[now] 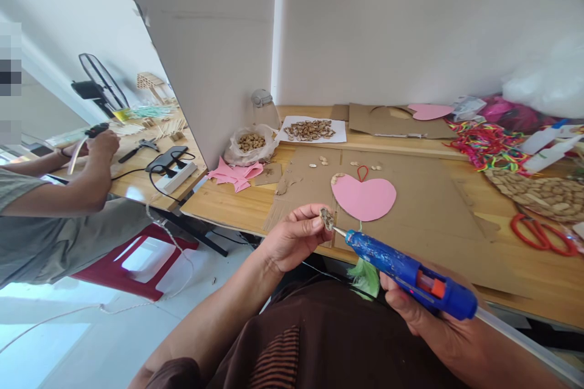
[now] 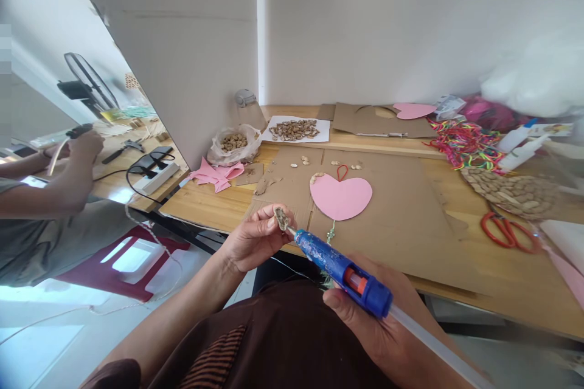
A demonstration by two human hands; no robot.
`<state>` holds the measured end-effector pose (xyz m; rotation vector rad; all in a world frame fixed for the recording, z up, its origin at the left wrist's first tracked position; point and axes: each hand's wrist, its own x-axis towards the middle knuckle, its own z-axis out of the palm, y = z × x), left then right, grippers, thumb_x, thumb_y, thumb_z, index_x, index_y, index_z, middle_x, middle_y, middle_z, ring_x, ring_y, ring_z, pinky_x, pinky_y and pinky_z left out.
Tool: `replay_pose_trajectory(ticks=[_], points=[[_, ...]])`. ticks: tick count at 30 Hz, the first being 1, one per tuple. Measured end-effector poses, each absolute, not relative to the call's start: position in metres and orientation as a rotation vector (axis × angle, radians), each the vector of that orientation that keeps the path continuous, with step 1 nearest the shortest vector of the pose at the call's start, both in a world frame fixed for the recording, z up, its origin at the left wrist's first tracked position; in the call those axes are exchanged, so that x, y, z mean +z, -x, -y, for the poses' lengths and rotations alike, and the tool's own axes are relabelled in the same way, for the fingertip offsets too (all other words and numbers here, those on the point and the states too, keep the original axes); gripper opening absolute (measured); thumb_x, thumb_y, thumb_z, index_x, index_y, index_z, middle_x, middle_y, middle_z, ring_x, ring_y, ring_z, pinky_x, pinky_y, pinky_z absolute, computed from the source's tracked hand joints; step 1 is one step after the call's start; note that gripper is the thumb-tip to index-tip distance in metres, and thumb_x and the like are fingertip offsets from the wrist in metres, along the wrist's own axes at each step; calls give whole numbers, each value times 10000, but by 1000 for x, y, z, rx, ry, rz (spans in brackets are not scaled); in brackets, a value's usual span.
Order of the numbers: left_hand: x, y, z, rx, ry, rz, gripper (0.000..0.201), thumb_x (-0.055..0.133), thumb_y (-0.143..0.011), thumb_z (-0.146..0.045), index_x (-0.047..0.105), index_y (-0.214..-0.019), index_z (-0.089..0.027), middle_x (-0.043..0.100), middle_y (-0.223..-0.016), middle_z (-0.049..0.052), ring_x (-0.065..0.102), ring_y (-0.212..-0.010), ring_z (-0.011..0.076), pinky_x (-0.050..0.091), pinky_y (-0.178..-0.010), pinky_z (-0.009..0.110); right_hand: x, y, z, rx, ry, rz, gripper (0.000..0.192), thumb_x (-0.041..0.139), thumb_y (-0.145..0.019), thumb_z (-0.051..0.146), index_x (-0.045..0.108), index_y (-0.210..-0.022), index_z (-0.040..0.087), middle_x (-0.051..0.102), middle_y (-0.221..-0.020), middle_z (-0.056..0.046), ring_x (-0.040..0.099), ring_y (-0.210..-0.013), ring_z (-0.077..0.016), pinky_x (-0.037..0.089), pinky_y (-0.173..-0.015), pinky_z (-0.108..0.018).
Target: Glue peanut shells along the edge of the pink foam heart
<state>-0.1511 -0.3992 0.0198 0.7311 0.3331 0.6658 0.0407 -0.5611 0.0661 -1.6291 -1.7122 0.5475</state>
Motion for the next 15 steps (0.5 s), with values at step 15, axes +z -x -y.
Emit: replay_pose_trajectory(ticks=[15], points=[[19, 153, 398, 658, -734, -367, 311, 919, -625, -275, 743, -834, -127, 657, -779, 31, 595, -716, 117, 482, -765, 271, 58, -43, 560, 493, 1551, 1727, 211, 612, -941, 418, 640, -808, 256, 672, -616, 16, 650, -531, -165, 544, -536, -247]])
